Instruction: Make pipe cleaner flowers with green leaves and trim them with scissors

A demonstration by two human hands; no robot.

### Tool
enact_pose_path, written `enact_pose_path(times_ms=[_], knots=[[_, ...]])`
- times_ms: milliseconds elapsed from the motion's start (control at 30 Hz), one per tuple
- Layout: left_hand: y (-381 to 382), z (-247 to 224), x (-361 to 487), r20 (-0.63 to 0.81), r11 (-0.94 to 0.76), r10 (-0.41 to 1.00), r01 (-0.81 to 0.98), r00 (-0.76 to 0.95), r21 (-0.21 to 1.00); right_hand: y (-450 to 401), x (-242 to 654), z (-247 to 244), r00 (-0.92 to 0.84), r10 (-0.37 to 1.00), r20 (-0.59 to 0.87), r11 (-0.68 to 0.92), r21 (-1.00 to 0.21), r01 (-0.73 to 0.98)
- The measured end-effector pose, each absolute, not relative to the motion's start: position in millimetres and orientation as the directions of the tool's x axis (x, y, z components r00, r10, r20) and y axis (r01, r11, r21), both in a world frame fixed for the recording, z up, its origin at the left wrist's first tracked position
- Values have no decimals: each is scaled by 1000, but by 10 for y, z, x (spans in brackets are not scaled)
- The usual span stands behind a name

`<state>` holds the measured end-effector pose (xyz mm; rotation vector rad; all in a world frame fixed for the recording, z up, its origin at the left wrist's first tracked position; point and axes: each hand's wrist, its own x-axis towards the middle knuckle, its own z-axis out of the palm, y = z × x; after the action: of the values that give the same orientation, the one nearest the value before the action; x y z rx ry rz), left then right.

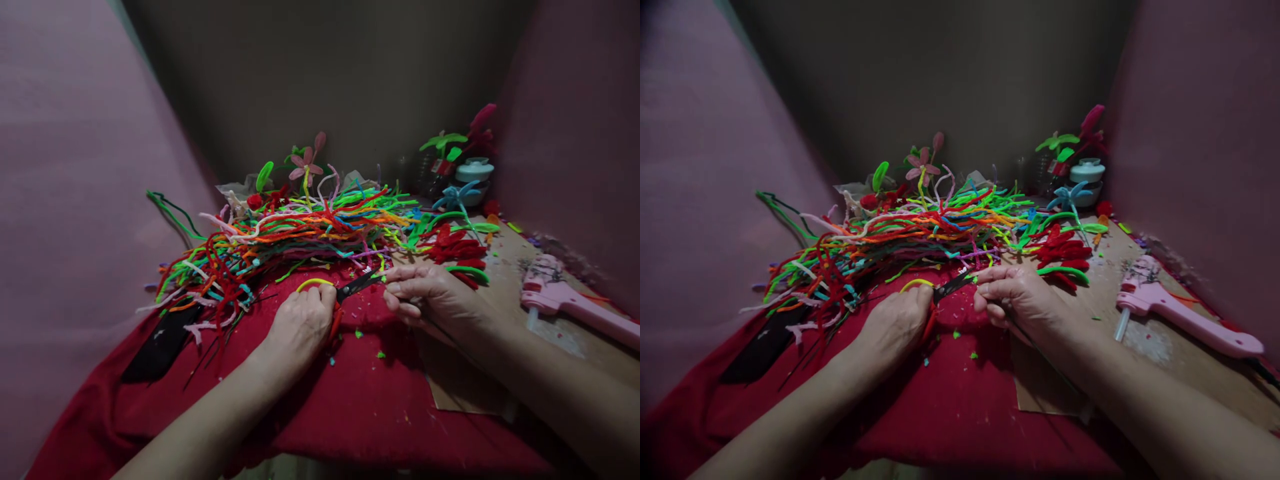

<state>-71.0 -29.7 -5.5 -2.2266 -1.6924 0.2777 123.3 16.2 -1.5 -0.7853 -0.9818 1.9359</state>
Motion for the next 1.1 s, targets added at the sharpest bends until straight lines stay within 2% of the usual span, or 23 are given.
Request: enact_pose_path(times_ms=[367,500,700,867,1100], knots=[[-330,-58,-743,55,-281,940,858,336,-430,154,1257,-22,-505,852,-136,-368,-843,-393],[-336,-49,-745,62,-282,944,890,324,-358,157,1274,-1,-494,859,-131,-358,-844,-399],[-322,-62,-705,102,-265,954,952,282,-156,168,1264,39,-474,876,-92,-319,-847,-425],[-310,-84,-724,178,-192,958,965,223,-178,167,1250,54,-454,889,-51,-274,-854,-441],[-317,-118,-703,216,-242,935,952,281,-189,144,1224,81,-415,910,-18,-213,-878,-429]])
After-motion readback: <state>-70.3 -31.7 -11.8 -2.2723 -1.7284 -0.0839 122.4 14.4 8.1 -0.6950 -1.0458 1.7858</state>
